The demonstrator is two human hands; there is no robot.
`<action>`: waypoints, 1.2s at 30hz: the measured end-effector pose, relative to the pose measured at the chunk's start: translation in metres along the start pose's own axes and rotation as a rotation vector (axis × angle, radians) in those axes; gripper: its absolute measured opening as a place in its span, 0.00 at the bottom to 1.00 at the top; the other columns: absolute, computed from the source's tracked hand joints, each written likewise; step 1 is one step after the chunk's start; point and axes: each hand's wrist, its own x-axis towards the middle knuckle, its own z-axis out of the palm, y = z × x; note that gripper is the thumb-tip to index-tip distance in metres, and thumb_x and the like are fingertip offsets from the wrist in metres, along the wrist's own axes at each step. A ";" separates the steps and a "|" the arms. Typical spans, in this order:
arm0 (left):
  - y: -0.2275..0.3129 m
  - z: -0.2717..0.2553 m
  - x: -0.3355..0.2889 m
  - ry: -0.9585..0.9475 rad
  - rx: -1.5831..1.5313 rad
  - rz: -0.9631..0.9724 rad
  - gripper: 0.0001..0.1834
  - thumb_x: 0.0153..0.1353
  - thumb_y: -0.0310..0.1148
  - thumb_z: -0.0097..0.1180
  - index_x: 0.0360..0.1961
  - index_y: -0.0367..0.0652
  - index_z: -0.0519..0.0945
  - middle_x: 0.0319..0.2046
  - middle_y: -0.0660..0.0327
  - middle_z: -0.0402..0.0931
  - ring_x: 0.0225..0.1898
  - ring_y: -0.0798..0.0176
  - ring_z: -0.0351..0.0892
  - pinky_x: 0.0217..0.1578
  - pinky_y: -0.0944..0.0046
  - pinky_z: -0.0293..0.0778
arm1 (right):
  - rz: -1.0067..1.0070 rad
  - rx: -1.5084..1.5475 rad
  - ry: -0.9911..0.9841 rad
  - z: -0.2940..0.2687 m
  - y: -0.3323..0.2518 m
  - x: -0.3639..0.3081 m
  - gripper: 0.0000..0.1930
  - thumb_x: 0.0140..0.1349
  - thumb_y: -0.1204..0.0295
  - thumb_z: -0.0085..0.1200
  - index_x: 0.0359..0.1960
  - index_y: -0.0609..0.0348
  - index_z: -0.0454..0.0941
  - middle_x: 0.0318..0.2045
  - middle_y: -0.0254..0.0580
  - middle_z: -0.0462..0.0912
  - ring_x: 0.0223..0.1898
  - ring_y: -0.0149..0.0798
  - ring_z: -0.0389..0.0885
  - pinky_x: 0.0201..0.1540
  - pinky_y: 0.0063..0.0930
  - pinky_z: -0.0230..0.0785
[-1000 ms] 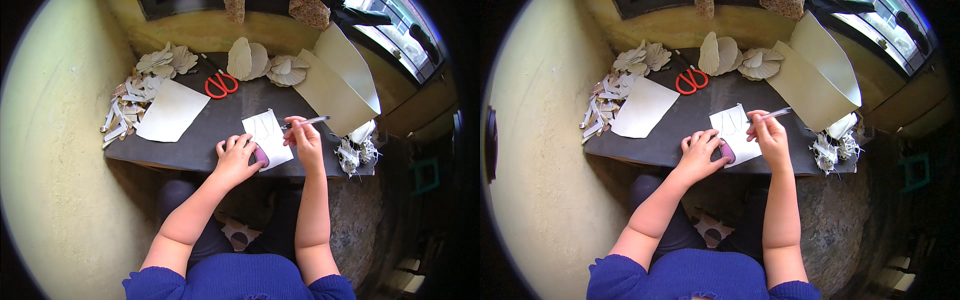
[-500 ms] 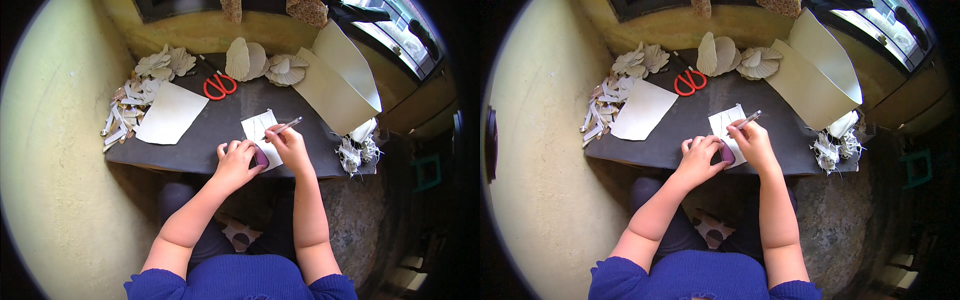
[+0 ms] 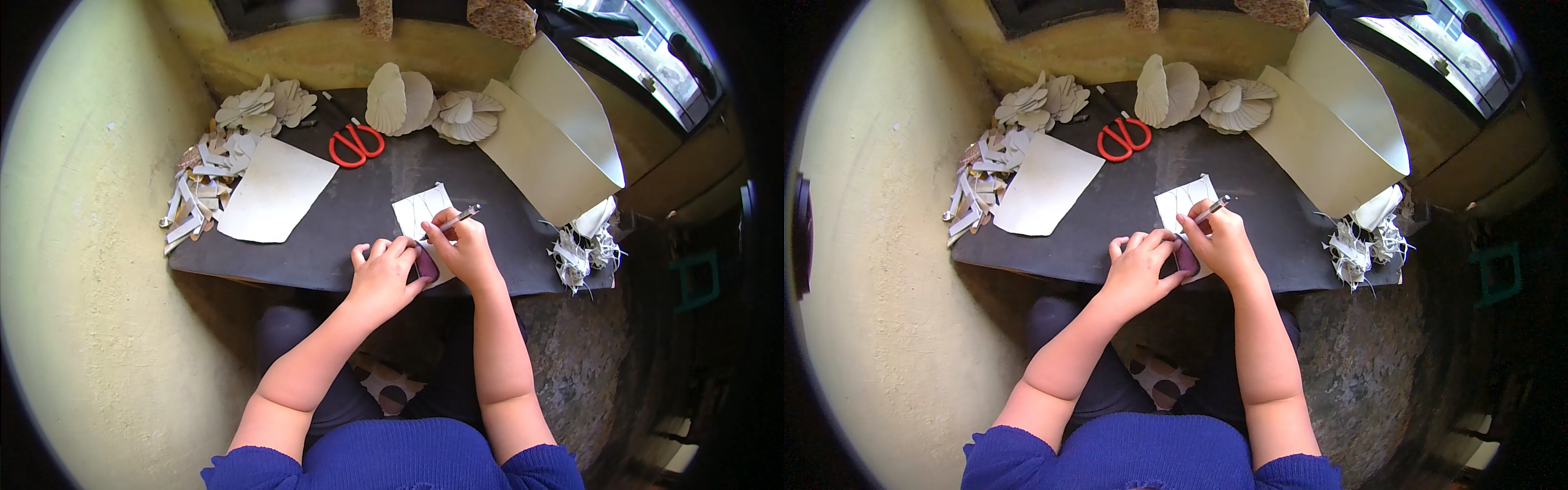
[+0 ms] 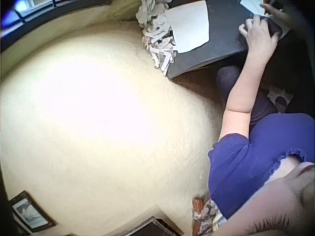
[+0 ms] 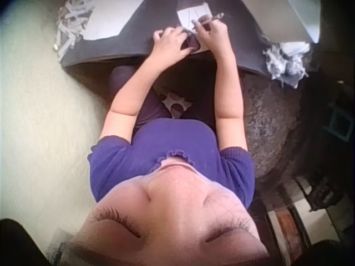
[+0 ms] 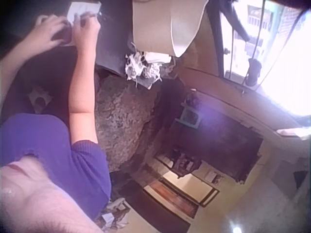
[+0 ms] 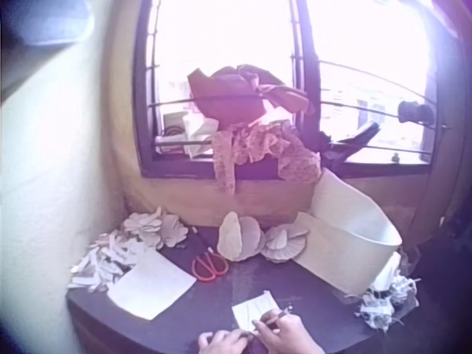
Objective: The person traces a purple template onto a white sheet of paper using a pen. They then pick up a larger white sheet of paper and hold it up to inspect it.
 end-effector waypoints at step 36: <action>-0.002 -0.001 0.001 -0.009 -0.010 -0.015 0.27 0.54 0.53 0.65 0.50 0.49 0.80 0.50 0.70 0.73 0.54 0.62 0.72 0.59 0.43 0.56 | 0.019 0.029 -0.066 0.003 -0.006 0.003 0.09 0.62 0.74 0.60 0.28 0.67 0.76 0.23 0.48 0.82 0.26 0.39 0.84 0.30 0.30 0.75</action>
